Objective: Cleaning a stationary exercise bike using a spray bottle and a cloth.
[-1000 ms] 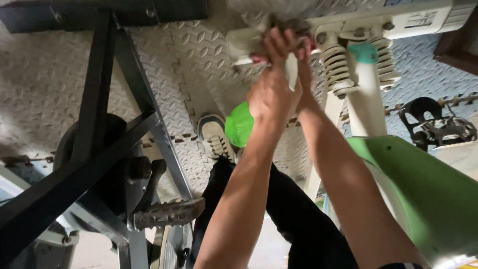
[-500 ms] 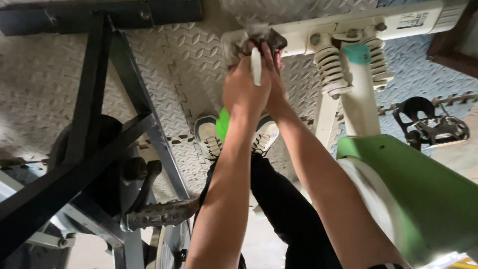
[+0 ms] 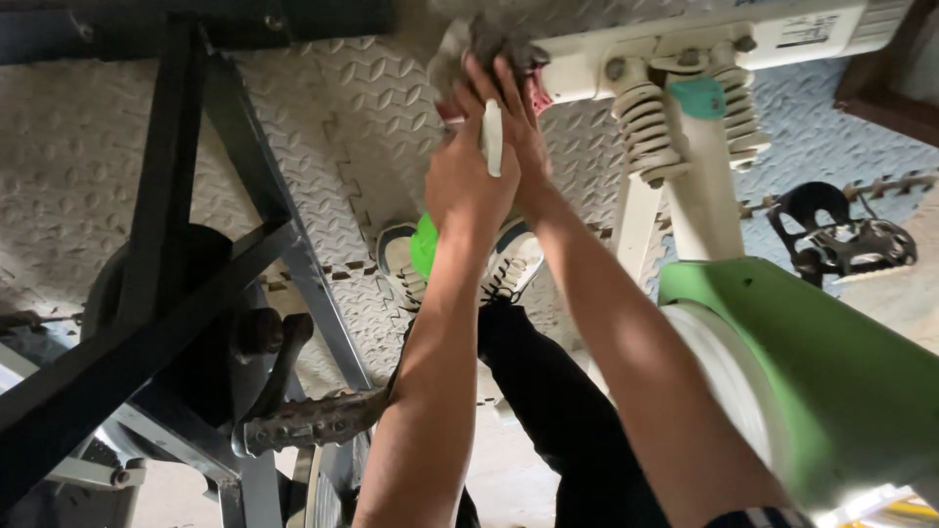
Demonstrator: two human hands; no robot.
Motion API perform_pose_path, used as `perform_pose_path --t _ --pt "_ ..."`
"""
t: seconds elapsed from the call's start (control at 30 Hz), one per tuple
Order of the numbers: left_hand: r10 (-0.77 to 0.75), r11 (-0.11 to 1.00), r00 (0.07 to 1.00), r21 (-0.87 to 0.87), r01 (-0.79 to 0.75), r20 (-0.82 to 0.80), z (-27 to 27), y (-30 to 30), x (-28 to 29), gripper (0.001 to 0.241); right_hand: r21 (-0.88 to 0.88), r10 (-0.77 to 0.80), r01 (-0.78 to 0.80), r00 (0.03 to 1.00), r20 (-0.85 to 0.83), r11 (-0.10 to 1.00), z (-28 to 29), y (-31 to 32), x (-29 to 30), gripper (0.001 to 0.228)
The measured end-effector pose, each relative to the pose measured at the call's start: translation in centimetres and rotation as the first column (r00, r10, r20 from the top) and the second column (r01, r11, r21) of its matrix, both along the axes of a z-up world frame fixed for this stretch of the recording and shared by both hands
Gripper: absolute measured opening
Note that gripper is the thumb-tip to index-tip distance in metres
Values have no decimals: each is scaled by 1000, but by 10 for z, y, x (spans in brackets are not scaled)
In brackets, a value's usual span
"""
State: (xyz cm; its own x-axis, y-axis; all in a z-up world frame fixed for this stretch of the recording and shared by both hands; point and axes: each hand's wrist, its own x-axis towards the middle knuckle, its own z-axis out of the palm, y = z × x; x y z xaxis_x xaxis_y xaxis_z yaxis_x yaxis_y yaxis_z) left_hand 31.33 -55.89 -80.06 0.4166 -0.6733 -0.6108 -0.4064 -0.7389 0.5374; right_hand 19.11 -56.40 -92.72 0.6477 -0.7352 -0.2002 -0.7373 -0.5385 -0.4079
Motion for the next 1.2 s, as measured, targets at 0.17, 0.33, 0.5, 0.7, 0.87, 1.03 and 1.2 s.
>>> perform_pose_path --t 0.17,0.33,0.5,0.7,0.87,1.03,1.2 --pt "-67 997 993 28 70 -101 14 -13 -20 37 148 86 -75 994 -68 986 26 -14 -50 55" --pt "-225 970 967 -123 211 -117 23 -22 -47 58 80 -106 125 971 -212 989 61 -25 -91 49" --pt "-250 965 960 -117 236 -126 29 -26 -65 52 -92 -208 187 898 -388 978 112 -34 -97 50" --pt "-240 970 952 -11 243 -192 33 -27 -70 47 -15 -158 175 842 -515 984 77 -46 -103 70" --pt "-245 964 961 -136 227 -131 18 -5 -80 48 -237 -169 7 722 -671 971 25 -22 -114 64" --pt "-274 959 947 -127 255 -167 26 0 -78 48 -184 -160 67 815 -557 981 63 -26 -114 56" --pt "-284 928 940 -301 219 -190 35 -2 -70 50 32 19 -6 898 -440 999 55 -11 -130 32"
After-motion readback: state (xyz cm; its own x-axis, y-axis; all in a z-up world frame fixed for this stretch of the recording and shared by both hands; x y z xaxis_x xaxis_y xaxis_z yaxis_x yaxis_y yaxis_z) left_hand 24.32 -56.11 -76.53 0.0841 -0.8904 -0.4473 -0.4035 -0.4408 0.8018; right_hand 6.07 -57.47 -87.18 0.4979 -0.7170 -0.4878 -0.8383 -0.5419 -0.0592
